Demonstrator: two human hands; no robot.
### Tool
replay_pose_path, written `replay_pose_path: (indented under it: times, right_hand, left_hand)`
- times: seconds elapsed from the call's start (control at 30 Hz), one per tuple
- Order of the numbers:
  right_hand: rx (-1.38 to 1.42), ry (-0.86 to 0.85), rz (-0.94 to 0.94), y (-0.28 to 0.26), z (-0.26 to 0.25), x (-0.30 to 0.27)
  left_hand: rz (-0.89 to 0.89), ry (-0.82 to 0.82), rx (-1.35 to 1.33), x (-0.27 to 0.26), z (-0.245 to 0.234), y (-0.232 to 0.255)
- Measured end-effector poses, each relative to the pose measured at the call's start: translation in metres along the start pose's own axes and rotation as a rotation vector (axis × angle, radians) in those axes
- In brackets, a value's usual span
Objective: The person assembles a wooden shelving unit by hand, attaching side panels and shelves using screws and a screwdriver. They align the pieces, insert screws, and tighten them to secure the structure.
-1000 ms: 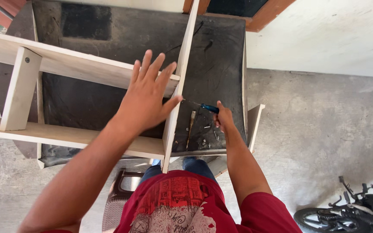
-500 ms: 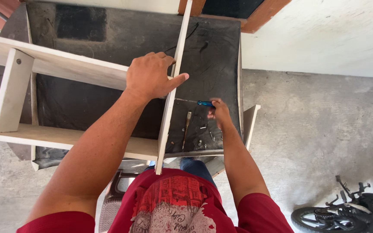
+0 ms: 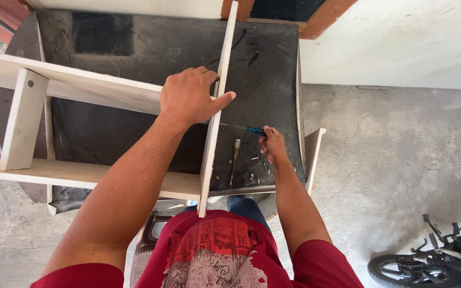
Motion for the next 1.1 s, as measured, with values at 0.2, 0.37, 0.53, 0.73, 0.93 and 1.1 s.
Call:
replay_pose_path:
  times: [0.2,0.37,0.53,0.73,0.93,1.1]
  right_hand:
    - [0.085,0.071,0.227,-0.002,0.003,-0.009]
    - [0.038,0.046,0.03,-0.009,0.015,-0.006]
    - [-0.046,0.099,0.293,-0.01,0.011,-0.009]
    - [-0.044,0.032,0.018,-0.006,0.013,-0.009]
    - [0.103,0.043,0.194,0.0,0.014,-0.014]
    - [-0.057,0.072,0.09,-0.001,0.02,-0.004]
  left_hand:
    - [-0.014,-0.018,-0.019,-0.001,-0.003,0.0]
    - [-0.017,-0.065,0.015,0.0,-0.004,-0.004]
    - [-0.046,-0.151,0.05,0.001,0.0,-0.007]
    - [0.097,0.072,-0.089,-0.001,0.009,-0.014]
    - [0.053,0.004,-0.076,0.003,0.015,-0.016]
    - [0.056,0.011,-0.059,0.002,0.01,-0.016]
Point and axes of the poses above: each hand's wrist, its own x-axis towards the middle knuckle, its own z-axis out of the palm, y = z × x, the point moved 1 cm from there along x, towards the middle knuckle, and after that the axes turned 10 degrees about -z, right-handed, at the moved point
